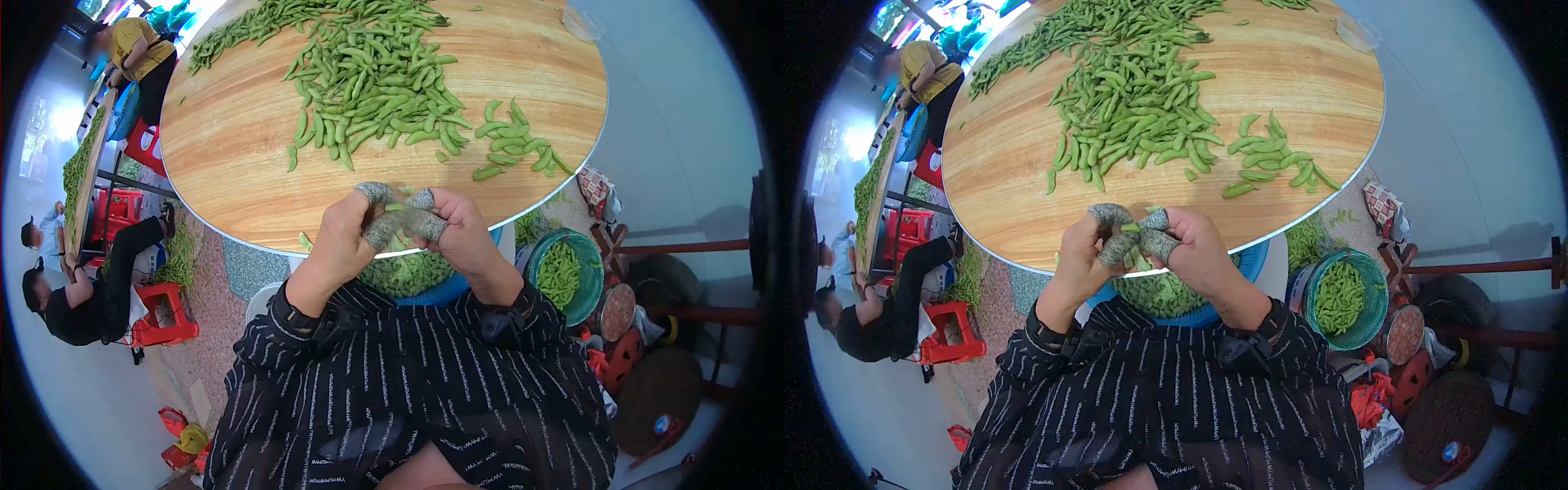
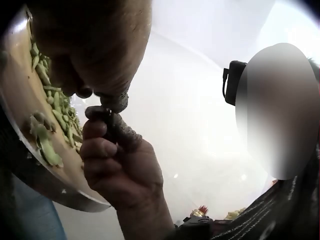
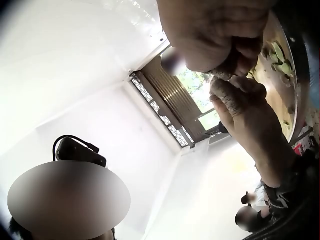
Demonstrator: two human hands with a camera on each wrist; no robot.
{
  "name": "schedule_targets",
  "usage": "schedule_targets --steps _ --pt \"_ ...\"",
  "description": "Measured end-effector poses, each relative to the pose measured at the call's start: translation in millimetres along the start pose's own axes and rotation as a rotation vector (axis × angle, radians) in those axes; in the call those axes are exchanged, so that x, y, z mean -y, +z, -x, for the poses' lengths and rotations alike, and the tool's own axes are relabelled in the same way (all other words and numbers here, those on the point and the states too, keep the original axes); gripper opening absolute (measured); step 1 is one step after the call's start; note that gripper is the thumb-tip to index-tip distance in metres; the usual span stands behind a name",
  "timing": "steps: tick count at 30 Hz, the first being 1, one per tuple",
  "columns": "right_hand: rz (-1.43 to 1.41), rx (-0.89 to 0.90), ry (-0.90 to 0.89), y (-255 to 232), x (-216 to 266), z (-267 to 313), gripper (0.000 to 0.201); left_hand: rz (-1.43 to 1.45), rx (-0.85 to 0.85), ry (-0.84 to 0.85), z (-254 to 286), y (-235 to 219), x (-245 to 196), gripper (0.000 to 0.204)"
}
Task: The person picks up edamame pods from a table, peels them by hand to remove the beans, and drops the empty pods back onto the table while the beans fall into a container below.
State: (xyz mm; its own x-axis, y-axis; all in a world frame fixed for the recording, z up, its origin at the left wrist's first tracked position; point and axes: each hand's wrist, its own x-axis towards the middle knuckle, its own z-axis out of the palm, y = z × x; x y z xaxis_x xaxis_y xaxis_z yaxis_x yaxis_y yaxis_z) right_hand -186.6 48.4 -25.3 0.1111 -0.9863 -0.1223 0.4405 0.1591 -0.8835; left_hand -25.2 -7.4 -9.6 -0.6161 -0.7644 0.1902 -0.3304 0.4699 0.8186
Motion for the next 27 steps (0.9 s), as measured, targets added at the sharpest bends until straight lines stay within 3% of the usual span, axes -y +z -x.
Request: schedule_targets --steps 3,5,8,10,12,13,16,18,21,22,24,25,27 --pt "0.109 0.016 -0.043 -0.9 -4.3 -1.8 0.013 0.194 0.061 -0.106 -4.3 -2.6 3.4 0.015" --pt "0.342 0.051 -0.335 0.2 -5.1 -5.1 0.01 0.275 0.009 -0.064 -5.5 6.6 7.1 0.014" --pt "0.513 0.094 -0.379 -2.6 -6.7 -5.3 0.009 0.394 -0.059 0.006 -6.8 15.9 17.9 0.014" --pt "0.461 0.067 -0.324 -3.4 -4.1 -1.8 0.01 0.432 -0.076 0.028 -6.0 14.5 19.6 0.015" --pt "0.412 0.039 -0.272 -9.9 5.4 3.1 0.011 0.649 0.069 -0.294 -2.2 5.0 16.9 0.012" --pt "0.513 -0.038 -0.257 -19.5 14.1 7.7 0.012 0.649 0.074 -0.296 0.5 3.1 11.7 0.012" --pt "0.734 -0.222 -0.248 -55.9 36.1 18.1 0.016 0.489 0.154 -0.251 7.5 -3.1 5.3 0.014" --pt "0.813 -0.333 -0.273 -80.0 41.8 20.1 0.016 0.101 0.367 -0.174 10.8 -8.6 10.3 0.016" --pt "0.983 -0.487 -0.295 -91.0 59.3 28.7 0.017 -0.016 0.4 -0.056 -1.1 -9.2 -0.5 0.009" --pt "1.001 -0.533 -0.308 -94.8 59.2 30.2 0.018 -0.017 0.4 -0.052 -7.9 -9.3 -1.8 0.009" --pt "0.94 -0.535 -0.36 -97.6 53.7 31.3 0.019 -0.004 0.349 0.161 -25.9 -10.1 -2.0 0.011" --pt "0.88 -0.531 -0.407 -98.2 50.3 32.0 0.02 -0.007 0.353 0.164 -36.8 -8.0 0.2 0.011" --pt "0.838 -0.537 -0.387 -94.0 43.6 32.1 0.02 -0.276 0.11 0.269 -61.4 1.1 6.5 0.014"
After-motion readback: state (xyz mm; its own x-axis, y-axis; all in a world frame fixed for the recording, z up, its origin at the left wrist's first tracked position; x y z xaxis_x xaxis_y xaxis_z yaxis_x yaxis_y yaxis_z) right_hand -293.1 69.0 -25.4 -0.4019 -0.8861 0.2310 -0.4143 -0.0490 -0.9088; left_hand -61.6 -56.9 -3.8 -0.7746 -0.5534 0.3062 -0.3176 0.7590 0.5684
